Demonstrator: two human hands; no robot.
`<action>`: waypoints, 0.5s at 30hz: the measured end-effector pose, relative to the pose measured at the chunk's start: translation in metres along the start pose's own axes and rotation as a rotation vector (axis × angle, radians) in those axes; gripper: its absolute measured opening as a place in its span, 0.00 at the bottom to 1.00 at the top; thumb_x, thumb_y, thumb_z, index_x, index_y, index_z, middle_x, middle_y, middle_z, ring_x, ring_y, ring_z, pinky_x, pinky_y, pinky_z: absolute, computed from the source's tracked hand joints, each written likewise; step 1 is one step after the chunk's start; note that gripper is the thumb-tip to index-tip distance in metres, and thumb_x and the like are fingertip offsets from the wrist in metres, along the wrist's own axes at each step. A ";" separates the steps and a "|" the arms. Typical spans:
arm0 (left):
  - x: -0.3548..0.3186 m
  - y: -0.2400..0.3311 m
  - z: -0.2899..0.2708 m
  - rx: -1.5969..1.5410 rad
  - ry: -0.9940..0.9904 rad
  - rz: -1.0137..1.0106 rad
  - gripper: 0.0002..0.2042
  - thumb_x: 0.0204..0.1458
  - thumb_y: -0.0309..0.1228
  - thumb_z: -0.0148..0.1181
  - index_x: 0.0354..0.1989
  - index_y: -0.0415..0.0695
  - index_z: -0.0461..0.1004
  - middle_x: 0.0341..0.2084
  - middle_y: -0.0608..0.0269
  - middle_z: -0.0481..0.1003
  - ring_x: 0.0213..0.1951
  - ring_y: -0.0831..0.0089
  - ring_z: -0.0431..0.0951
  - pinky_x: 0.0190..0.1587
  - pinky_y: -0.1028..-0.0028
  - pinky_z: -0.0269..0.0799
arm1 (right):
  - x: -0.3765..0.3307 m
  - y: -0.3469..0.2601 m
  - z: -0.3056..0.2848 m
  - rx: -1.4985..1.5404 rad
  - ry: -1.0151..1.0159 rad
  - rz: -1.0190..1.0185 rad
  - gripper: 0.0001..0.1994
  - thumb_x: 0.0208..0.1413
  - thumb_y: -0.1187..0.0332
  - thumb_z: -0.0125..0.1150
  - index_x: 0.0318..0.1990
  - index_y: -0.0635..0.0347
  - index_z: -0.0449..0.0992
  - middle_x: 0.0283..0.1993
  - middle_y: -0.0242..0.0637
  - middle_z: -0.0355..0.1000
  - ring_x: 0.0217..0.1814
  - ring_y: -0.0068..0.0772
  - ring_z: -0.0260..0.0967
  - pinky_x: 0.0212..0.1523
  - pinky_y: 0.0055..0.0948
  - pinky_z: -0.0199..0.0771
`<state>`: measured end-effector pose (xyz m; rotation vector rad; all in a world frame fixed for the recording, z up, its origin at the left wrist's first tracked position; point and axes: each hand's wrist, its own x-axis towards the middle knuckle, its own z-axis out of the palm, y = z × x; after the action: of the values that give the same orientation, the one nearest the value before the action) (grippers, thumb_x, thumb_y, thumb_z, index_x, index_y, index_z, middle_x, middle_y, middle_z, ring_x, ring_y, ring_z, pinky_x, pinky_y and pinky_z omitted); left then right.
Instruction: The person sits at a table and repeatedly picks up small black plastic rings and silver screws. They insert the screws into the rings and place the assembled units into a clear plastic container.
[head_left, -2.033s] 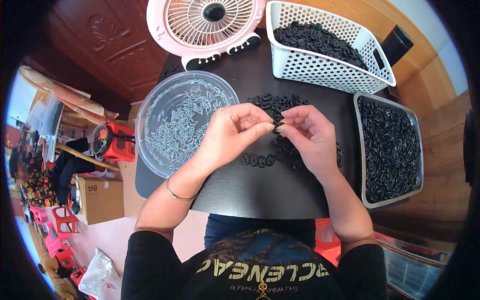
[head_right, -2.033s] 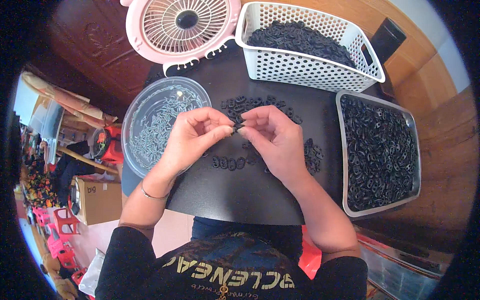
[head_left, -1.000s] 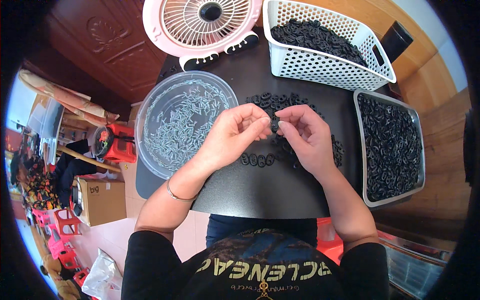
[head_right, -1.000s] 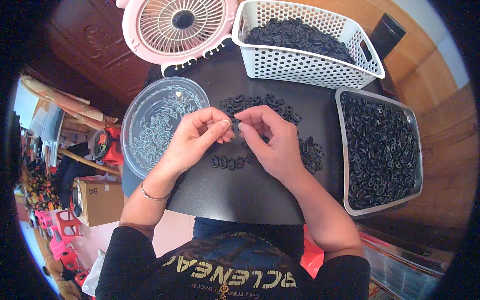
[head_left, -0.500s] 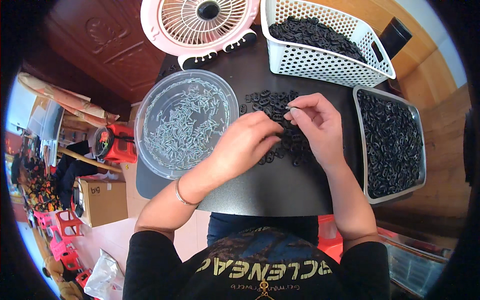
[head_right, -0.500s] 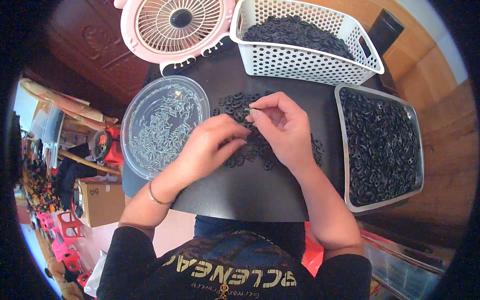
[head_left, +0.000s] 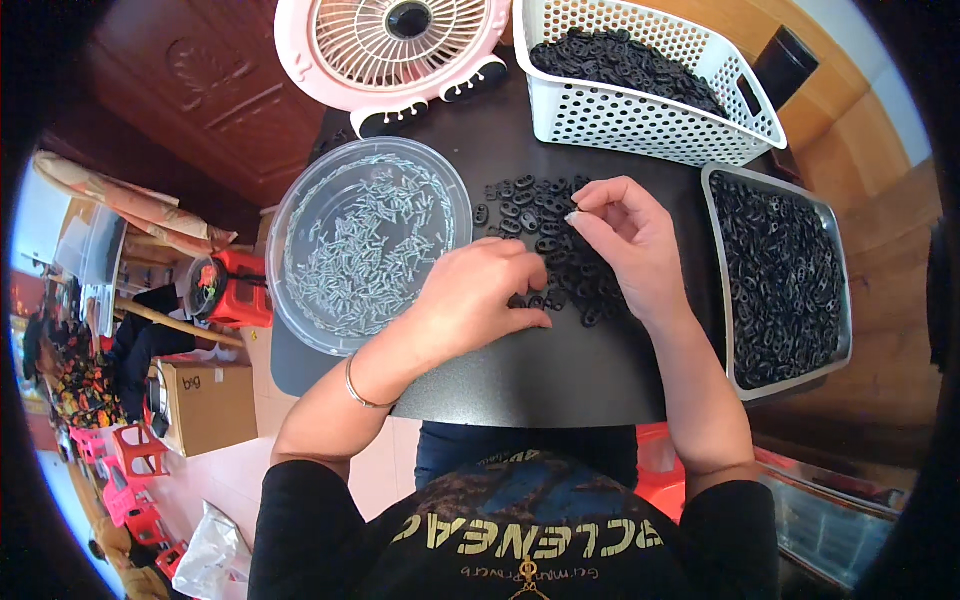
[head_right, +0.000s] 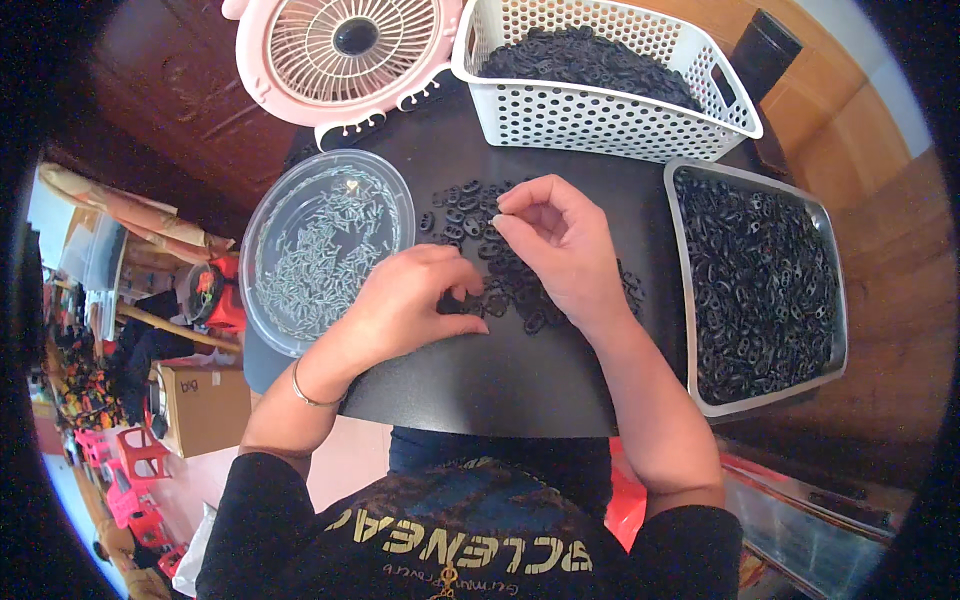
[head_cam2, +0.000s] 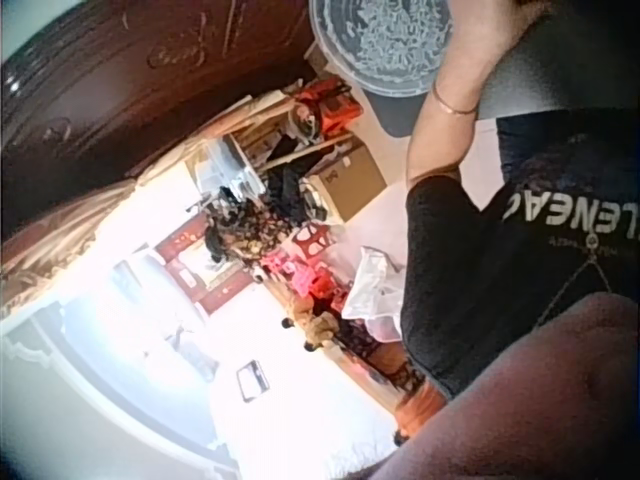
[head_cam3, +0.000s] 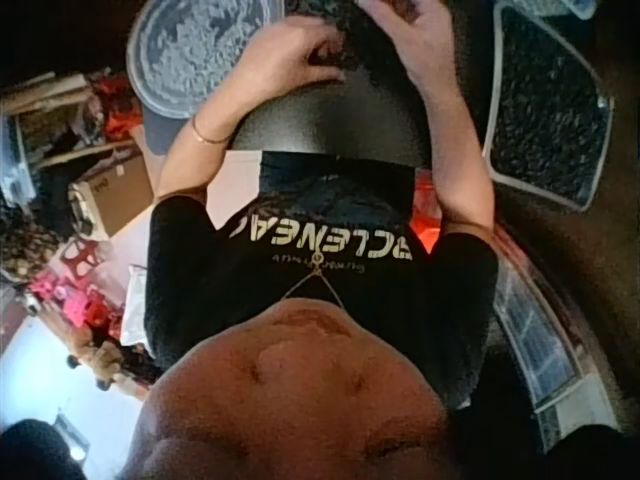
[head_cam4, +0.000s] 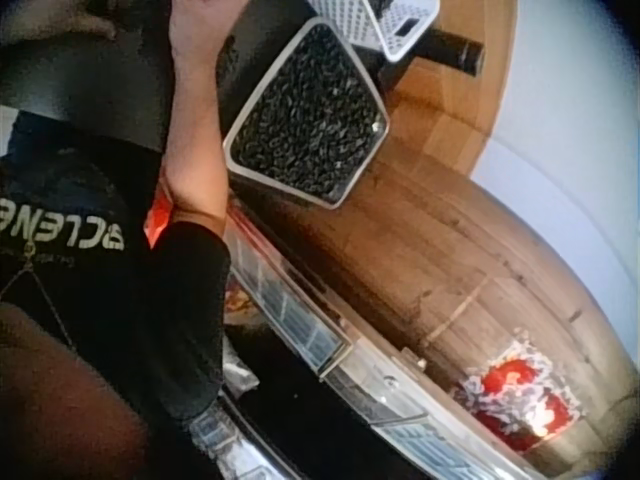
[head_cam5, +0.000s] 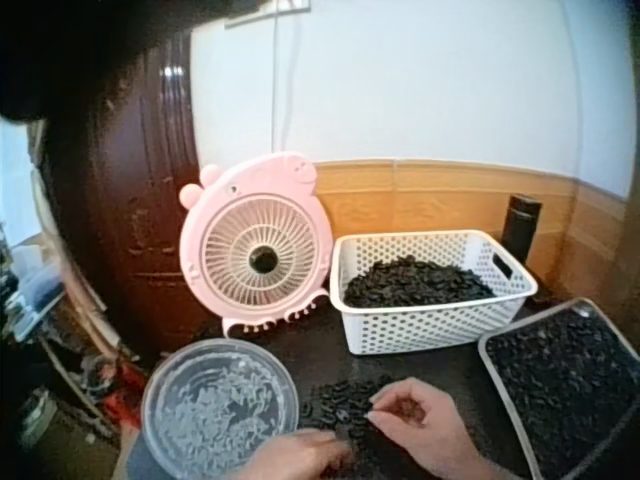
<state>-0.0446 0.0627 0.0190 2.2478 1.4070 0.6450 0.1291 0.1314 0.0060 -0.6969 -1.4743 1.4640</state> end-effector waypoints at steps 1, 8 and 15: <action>0.000 -0.001 0.001 -0.004 -0.006 0.003 0.12 0.33 0.31 0.66 0.26 0.43 0.70 0.20 0.62 0.68 0.26 0.64 0.71 0.28 0.67 0.66 | 0.000 0.001 0.000 -0.009 -0.005 0.019 0.07 0.47 0.78 0.57 0.36 0.64 0.69 0.37 0.32 0.68 0.39 0.18 0.66 0.44 0.18 0.66; 0.000 -0.004 0.006 -0.040 -0.028 0.010 0.12 0.33 0.30 0.65 0.26 0.43 0.69 0.20 0.62 0.68 0.27 0.64 0.71 0.28 0.68 0.67 | 0.000 -0.002 0.006 -0.030 0.004 0.068 0.12 0.47 0.78 0.57 0.42 0.64 0.70 0.37 0.33 0.68 0.38 0.18 0.66 0.41 0.19 0.67; 0.000 -0.003 0.005 -0.171 0.000 -0.023 0.09 0.39 0.21 0.60 0.30 0.41 0.69 0.21 0.64 0.69 0.22 0.73 0.72 0.26 0.76 0.68 | 0.000 -0.005 0.003 -0.049 -0.011 0.144 0.12 0.48 0.77 0.57 0.41 0.66 0.71 0.34 0.33 0.70 0.35 0.18 0.67 0.40 0.18 0.68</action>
<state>-0.0435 0.0635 0.0135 2.0965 1.3227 0.7284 0.1280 0.1292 0.0115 -0.8413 -1.4990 1.5462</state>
